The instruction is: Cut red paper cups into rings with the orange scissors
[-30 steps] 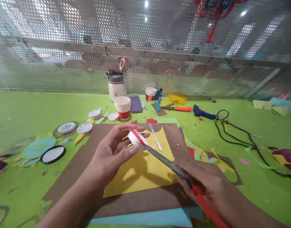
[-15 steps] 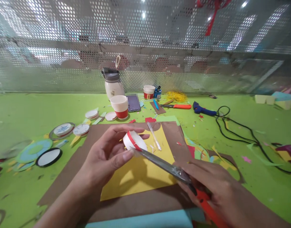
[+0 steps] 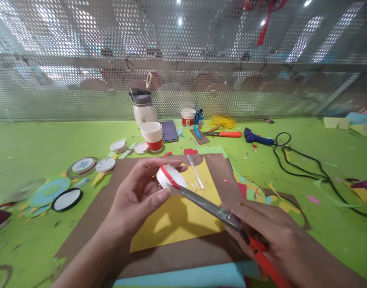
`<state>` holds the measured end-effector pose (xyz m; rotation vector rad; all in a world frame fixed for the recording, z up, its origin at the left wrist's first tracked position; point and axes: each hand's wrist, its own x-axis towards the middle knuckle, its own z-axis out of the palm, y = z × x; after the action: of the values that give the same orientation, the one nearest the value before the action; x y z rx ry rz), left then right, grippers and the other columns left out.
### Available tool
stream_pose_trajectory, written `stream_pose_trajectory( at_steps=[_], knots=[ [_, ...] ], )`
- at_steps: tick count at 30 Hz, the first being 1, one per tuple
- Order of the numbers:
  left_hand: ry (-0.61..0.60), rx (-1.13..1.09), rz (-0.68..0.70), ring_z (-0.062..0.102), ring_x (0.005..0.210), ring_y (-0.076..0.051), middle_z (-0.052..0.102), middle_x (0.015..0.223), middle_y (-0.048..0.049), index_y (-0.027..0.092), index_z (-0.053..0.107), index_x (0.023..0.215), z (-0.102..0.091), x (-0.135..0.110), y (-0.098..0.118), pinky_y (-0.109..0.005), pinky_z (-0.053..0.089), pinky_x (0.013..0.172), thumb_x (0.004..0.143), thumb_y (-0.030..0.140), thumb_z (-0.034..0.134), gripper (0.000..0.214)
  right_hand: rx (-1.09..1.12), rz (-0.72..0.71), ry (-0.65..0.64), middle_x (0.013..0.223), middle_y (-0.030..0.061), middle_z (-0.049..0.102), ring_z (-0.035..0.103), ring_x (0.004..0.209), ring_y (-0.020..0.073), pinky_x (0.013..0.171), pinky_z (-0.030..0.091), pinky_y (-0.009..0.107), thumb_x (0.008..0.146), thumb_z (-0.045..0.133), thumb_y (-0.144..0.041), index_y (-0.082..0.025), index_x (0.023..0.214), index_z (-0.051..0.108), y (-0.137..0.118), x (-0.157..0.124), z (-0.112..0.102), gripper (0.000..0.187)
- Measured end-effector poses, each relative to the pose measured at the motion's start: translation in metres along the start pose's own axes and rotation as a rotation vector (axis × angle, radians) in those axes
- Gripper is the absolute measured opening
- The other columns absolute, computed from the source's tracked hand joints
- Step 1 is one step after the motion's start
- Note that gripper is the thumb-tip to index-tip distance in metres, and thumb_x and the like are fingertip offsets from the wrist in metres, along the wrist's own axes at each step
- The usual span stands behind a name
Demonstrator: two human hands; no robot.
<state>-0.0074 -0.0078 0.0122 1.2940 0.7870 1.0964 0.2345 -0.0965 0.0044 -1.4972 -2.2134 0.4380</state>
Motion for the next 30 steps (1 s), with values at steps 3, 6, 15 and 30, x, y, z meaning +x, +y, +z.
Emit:
stream_pose_trajectory(
  at_steps=[3,6,15,30],
  knots=[
    [0.000,-0.020,0.027,0.060,0.120,-0.031,0.069,0.125,-0.0076,0.027,0.061,0.109,0.000,0.000,0.000,-0.037,0.052,0.093,0.080,0.023,0.072,0.031,0.048,0.043,-0.042,0.081,0.0021,0.068,0.066,0.074,0.0212,0.065,0.051,0.031,0.087,0.051,-0.013,-0.026,0.104,0.065,-0.002,0.000,0.000,0.026],
    [0.005,-0.029,0.007,0.062,0.117,-0.030,0.071,0.122,-0.0072,0.027,0.063,0.107,-0.001,0.002,0.000,-0.036,0.053,0.090,0.080,0.022,0.072,0.029,0.142,0.093,-0.116,0.081,0.0008,0.067,0.064,0.074,0.0195,0.064,0.049,0.028,0.092,0.050,-0.020,-0.026,0.092,0.064,-0.001,0.003,-0.003,0.015],
    [-0.027,-0.117,-0.099,0.068,0.106,-0.028,0.073,0.117,-0.0071,0.025,0.065,0.108,-0.002,0.006,-0.001,-0.034,0.056,0.086,0.080,0.022,0.073,0.029,0.305,0.181,-0.296,0.067,0.0008,0.063,0.056,0.057,0.0160,0.047,0.044,0.023,0.092,0.054,-0.035,-0.021,0.082,0.066,0.008,0.010,-0.003,0.020],
    [-0.206,-0.268,-0.221,0.069,0.103,-0.032,0.071,0.117,-0.0104,0.022,0.064,0.109,-0.013,0.011,-0.009,-0.040,0.060,0.079,0.085,0.023,0.068,0.024,0.576,0.350,-0.219,0.092,0.0054,0.075,0.071,0.081,0.0244,0.068,0.058,0.030,0.084,0.065,-0.050,-0.033,0.104,0.075,0.005,-0.002,-0.011,0.028]
  ],
)
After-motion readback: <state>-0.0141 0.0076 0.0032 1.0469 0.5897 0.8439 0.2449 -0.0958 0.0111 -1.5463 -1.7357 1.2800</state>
